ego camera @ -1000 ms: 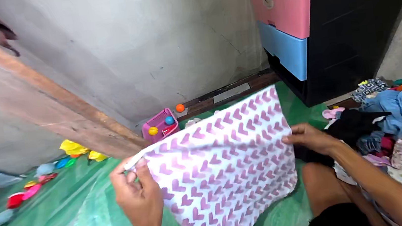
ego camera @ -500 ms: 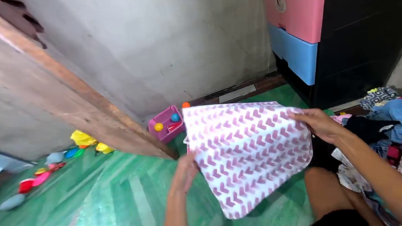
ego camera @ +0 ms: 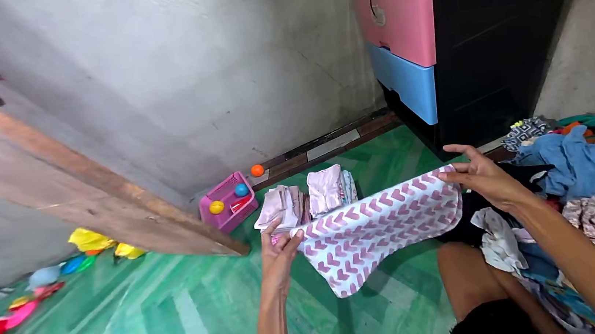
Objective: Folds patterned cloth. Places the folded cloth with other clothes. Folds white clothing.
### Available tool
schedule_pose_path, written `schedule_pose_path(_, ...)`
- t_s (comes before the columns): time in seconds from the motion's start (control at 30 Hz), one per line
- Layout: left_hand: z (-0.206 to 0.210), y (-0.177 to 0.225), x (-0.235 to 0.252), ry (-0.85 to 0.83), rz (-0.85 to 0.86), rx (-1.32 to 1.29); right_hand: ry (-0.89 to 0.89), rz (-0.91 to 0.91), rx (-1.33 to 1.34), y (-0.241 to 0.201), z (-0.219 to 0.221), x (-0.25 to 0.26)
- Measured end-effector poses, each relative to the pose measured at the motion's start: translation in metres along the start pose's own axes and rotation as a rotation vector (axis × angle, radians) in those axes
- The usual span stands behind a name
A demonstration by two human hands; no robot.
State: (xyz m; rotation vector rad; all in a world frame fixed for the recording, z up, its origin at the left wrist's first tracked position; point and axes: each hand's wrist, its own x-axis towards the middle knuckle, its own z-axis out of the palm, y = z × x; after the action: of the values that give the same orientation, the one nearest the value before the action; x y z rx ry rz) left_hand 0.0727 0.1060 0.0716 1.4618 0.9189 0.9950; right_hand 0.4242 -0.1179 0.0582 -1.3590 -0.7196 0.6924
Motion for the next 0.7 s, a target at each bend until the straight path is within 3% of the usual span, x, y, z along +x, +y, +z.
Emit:
schedule_pose_path(0.1,-0.005,0.0,-0.001,-0.137,0.113,0.095,0.028,-0.149,-0.065,0.009,-0.006,-0.001)
schedule_pose_path(0.17,-0.008,0.007,-0.002,-0.242,0.193,0.29,0.027,-0.209,-0.172,0.008,-0.011,-0.004)
schedule_pose_path(0.3,-0.001,0.026,-0.011,-0.151,0.339,0.801,0.087,-0.364,-0.582,0.006,-0.019,-0.018)
schedule_pose_path(0.37,0.002,0.033,-0.012,-0.09,0.515,0.86,0.151,-0.418,-0.818,0.002,-0.019,-0.028)
schedule_pose_path(0.43,0.007,0.044,-0.013,-0.135,0.648,0.797,0.162,-0.391,-0.954,-0.005,-0.012,-0.037)
schedule_pose_path(0.5,0.02,0.06,-0.02,-0.292,0.708,0.701,0.093,-0.437,-0.908,-0.014,0.005,-0.042)
schedule_pose_path(0.6,0.055,0.074,-0.036,-0.531,0.729,0.606,-0.188,-0.612,-0.626,-0.017,0.056,-0.044)
schedule_pose_path(0.7,0.077,0.075,-0.048,-0.594,0.734,0.665,-0.477,-0.697,-0.309,-0.014,0.104,-0.044)
